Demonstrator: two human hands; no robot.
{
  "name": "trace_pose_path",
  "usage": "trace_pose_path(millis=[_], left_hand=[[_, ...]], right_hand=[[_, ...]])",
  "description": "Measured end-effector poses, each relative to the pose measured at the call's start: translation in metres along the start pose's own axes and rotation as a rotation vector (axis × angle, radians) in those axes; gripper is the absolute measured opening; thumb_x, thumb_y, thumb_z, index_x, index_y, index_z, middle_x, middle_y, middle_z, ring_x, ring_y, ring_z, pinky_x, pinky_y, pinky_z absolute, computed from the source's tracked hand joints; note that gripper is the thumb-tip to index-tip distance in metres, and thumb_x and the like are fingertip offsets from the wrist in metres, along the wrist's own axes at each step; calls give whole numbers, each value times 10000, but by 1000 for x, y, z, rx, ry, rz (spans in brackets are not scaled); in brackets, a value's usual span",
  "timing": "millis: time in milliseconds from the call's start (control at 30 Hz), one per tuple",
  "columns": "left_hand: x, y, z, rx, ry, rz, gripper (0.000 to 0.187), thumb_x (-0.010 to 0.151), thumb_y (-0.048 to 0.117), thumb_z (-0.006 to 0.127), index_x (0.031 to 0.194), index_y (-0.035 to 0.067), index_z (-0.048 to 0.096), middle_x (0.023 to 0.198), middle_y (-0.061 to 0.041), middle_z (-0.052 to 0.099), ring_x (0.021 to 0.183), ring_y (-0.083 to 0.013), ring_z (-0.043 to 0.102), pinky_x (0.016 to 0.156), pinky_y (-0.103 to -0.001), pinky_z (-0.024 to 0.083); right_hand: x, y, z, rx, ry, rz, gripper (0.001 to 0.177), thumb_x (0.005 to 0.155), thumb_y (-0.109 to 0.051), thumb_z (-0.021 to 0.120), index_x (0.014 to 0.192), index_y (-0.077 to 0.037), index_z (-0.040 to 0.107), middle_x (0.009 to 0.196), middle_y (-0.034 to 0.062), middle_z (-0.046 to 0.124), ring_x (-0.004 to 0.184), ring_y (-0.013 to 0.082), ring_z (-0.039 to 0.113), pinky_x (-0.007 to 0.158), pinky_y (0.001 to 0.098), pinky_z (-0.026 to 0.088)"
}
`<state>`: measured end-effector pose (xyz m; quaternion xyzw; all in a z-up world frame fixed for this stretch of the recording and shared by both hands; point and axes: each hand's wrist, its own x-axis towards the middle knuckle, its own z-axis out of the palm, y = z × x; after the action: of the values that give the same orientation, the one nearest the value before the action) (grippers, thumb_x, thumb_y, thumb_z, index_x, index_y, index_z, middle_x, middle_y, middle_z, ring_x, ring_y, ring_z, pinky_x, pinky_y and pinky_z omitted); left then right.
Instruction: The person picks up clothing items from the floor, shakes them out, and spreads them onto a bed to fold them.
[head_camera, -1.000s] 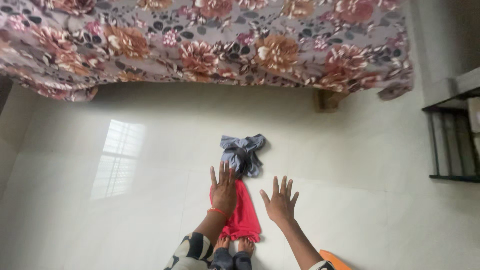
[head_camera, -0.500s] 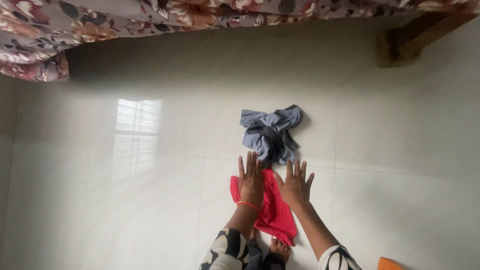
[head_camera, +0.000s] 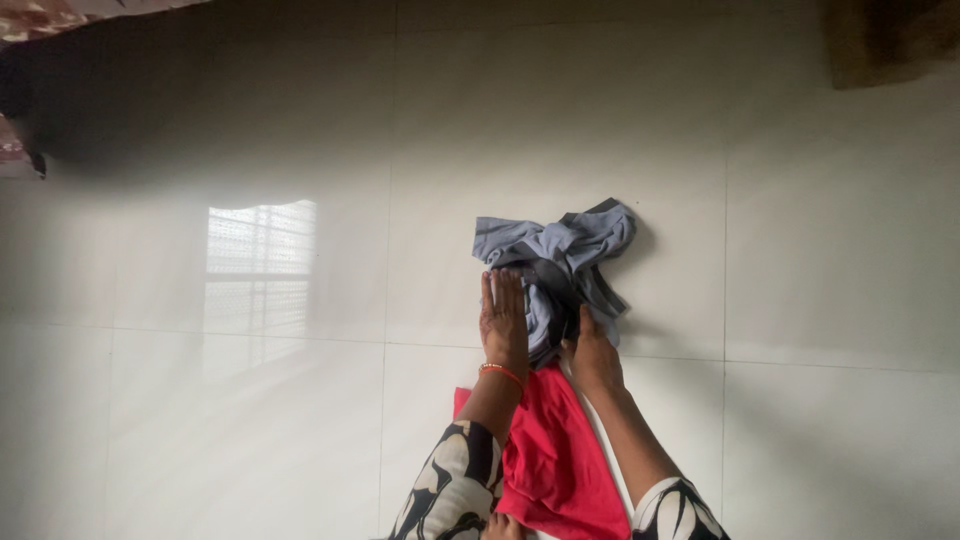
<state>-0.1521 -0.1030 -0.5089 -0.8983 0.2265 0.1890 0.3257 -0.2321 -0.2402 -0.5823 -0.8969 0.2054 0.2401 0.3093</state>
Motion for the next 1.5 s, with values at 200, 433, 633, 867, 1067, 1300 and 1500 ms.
trace_pose_path(millis=[200, 433, 633, 867, 1067, 1300, 1500], left_hand=[[40, 33, 45, -28, 248, 71, 789, 930, 166, 487, 1640, 110, 148, 1689, -118, 168, 1539, -318, 159, 1218, -567, 87], [46, 29, 35, -392, 350, 209, 588, 946, 251, 520, 1511, 127, 415, 1610, -102, 360, 1524, -288, 259, 1231, -547, 159], [7, 1, -20, -675, 462, 322, 369, 947, 167, 538, 1305, 88, 583, 1343, -104, 631, 1433, -279, 447, 1263, -519, 210], [-62, -56, -75, -906, 343, 383, 456, 881, 23, 518, 1337, 21, 497, 1206, -177, 657, 1218, -332, 596, 1177, -470, 326], [-122, -97, -140, -1037, 307, 447, 380, 955, 79, 518, 1331, 29, 488, 1191, -221, 651, 1075, -375, 650, 1005, -458, 468], [-164, -127, -217, -936, 521, 620, 394, 871, 139, 654, 1217, 28, 501, 1104, -199, 665, 1031, -383, 676, 967, -469, 505], [-175, -168, -271, -794, 463, 579, 455, 836, 173, 694, 1205, 40, 464, 1068, -150, 638, 983, -321, 691, 842, -411, 559]], right_hand=[[32, 6, 19, 7, 196, -97, 582, 893, -215, 728, 1414, -65, 517, 1112, 257, 702, 1022, 439, 673, 883, 510, 538], [16, -27, -13, 150, 419, -329, 206, 955, -174, 630, 1085, -14, 620, 992, 278, 700, 895, 458, 676, 773, 537, 535], [-38, -54, -84, 299, 275, -196, 250, 1016, -176, 521, 1212, -26, 562, 959, 291, 705, 913, 452, 692, 759, 532, 537], [-103, -63, -161, 191, 277, -429, 502, 907, -299, 711, 1307, -39, 553, 1232, 216, 649, 1167, 403, 611, 955, 466, 505], [-131, -38, -170, 101, 58, -371, 791, 769, -350, 858, 1394, -53, 473, 1352, 184, 600, 1276, 355, 565, 1044, 420, 472], [-141, -19, -133, 238, 50, -266, 539, 785, -375, 843, 1221, -107, 674, 1121, 72, 794, 1090, 214, 752, 942, 344, 587], [-137, -54, -140, 619, 387, -132, 539, 666, -255, 882, 1133, -84, 673, 928, 84, 814, 864, 256, 806, 812, 369, 607]])
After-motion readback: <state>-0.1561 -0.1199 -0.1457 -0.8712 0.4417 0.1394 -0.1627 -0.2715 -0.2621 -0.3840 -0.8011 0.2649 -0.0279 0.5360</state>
